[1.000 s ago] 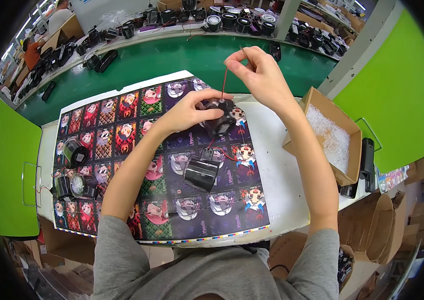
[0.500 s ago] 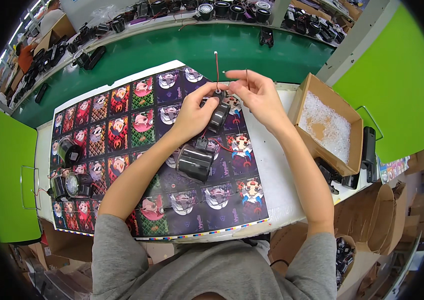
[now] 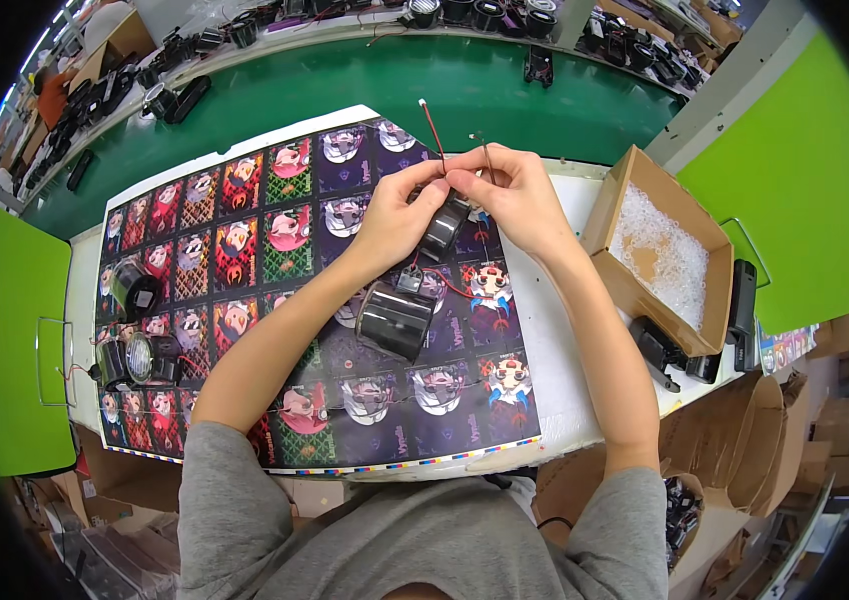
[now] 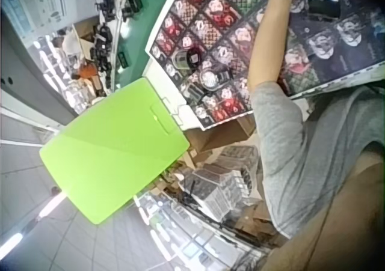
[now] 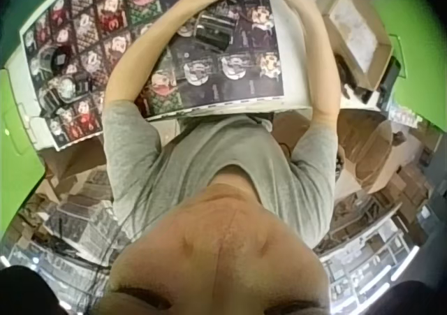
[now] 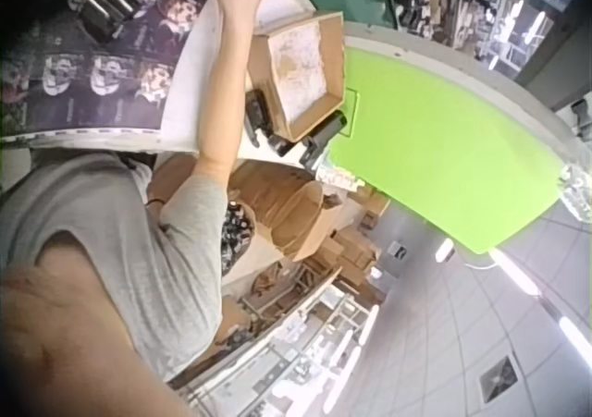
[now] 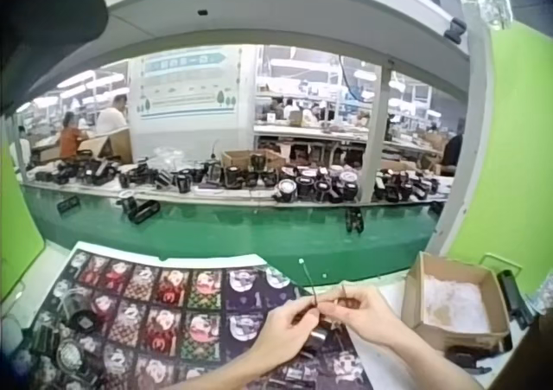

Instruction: The person assembles small electronic cooling fans by connecting wires and connectors with a precision screwdriver.

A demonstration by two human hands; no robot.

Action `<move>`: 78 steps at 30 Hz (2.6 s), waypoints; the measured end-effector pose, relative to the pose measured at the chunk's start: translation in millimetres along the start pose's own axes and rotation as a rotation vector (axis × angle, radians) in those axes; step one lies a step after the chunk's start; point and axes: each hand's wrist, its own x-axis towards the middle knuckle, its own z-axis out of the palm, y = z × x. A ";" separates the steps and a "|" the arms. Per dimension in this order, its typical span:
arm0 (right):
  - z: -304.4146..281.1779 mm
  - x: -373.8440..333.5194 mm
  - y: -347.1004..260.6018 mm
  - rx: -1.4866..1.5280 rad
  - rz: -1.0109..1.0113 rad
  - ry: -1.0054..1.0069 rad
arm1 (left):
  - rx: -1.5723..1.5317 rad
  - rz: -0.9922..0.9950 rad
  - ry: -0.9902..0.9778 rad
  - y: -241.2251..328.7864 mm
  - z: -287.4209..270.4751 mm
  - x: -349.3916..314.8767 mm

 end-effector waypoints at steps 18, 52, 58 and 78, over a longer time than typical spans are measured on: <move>18.6 -15.7 1.3 -0.741 -0.527 0.302 | 0.199 -0.015 -0.040 9.5 -1.1 -1.2; 0.6 -11.1 8.4 -0.146 -0.175 0.146 | 0.174 0.058 0.025 5.3 -2.5 2.0; -53.4 -38.6 -37.8 -0.539 -0.142 0.297 | -0.077 0.001 -0.168 3.7 -13.2 4.1; -169.5 -103.8 14.4 -1.056 0.330 0.067 | 0.778 0.037 0.221 11.3 -130.9 64.5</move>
